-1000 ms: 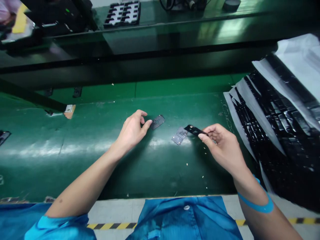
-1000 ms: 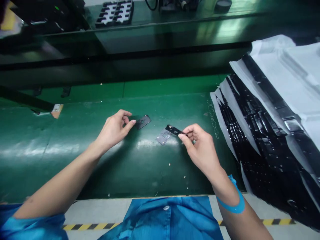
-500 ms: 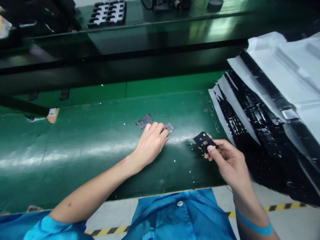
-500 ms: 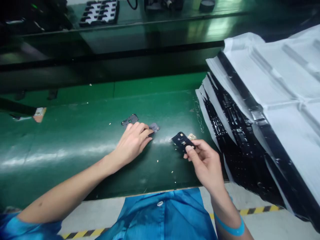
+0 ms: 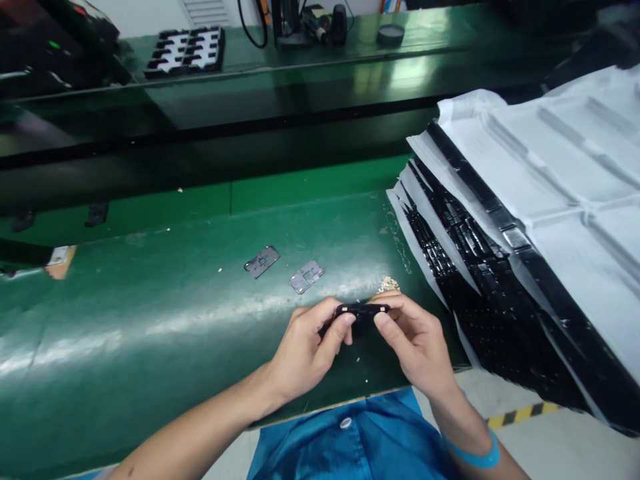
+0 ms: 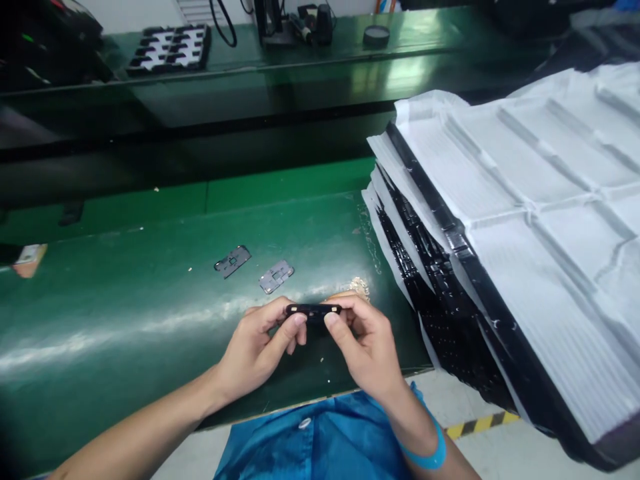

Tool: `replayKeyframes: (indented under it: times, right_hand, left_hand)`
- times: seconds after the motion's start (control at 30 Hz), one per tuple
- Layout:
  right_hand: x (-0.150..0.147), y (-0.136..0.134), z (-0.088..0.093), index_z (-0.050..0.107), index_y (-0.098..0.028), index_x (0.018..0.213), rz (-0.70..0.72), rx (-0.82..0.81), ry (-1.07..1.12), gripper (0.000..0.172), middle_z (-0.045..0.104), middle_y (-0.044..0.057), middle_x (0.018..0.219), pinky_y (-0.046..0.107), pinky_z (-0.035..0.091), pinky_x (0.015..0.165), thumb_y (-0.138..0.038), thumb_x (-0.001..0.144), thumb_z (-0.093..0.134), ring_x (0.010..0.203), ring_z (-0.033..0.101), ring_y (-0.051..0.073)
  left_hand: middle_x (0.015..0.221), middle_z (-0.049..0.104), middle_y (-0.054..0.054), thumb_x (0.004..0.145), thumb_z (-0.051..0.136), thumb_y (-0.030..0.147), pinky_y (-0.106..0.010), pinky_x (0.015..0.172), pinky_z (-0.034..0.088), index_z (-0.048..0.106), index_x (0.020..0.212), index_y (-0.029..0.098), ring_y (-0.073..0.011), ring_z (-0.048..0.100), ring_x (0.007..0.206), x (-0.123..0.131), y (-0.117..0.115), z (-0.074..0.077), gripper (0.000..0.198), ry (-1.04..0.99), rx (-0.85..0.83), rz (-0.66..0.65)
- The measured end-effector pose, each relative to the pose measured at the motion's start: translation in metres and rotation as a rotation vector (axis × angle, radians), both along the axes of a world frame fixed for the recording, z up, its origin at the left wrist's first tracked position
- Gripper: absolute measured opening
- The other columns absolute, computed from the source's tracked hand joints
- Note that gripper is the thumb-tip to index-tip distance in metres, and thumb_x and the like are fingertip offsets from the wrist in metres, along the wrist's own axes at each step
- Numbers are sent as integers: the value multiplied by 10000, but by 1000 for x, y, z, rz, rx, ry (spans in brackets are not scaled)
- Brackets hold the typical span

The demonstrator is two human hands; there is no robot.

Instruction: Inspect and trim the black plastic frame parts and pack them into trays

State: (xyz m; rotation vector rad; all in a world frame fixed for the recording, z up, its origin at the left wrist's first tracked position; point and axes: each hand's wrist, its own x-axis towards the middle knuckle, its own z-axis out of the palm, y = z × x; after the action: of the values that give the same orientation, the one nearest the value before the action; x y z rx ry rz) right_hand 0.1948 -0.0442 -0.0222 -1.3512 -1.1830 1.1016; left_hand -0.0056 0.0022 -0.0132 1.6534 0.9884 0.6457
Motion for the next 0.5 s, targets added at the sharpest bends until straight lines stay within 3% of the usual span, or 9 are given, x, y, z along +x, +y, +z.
replayKeyframes:
  times: [0.13, 0.27, 0.5]
  right_hand:
    - [-11, -3, -1, 765, -210, 991, -70, -11, 89, 190, 710, 37, 834, 270, 489, 572, -358, 1034, 653, 627, 604, 146]
    - [-18, -2, -4, 770, -214, 925, -109, 24, 88, 200, 643, 2, 687, 256, 481, 544, -315, 1034, 635, 596, 603, 149]
    - [-20, 3, -7, 774, -217, 848, -146, 106, 10, 194, 779, 34, 793, 253, 565, 624, -210, 983, 636, 697, 728, 180]
  left_hand:
    - [647, 638, 13, 1105, 515, 352, -249, 553, 427, 622, 854, 203, -114, 582, 530, 0, -10, -5, 311, -37, -11, 27]
    - [644, 631, 17, 1101, 523, 330, -249, 552, 435, 624, 860, 210, -115, 589, 526, 0, -15, -7, 288, -33, 7, 31]
    - [604, 614, 25, 1101, 521, 317, -228, 528, 432, 621, 840, 204, -101, 577, 490, 0, -20, -7, 302, -87, -13, 65]
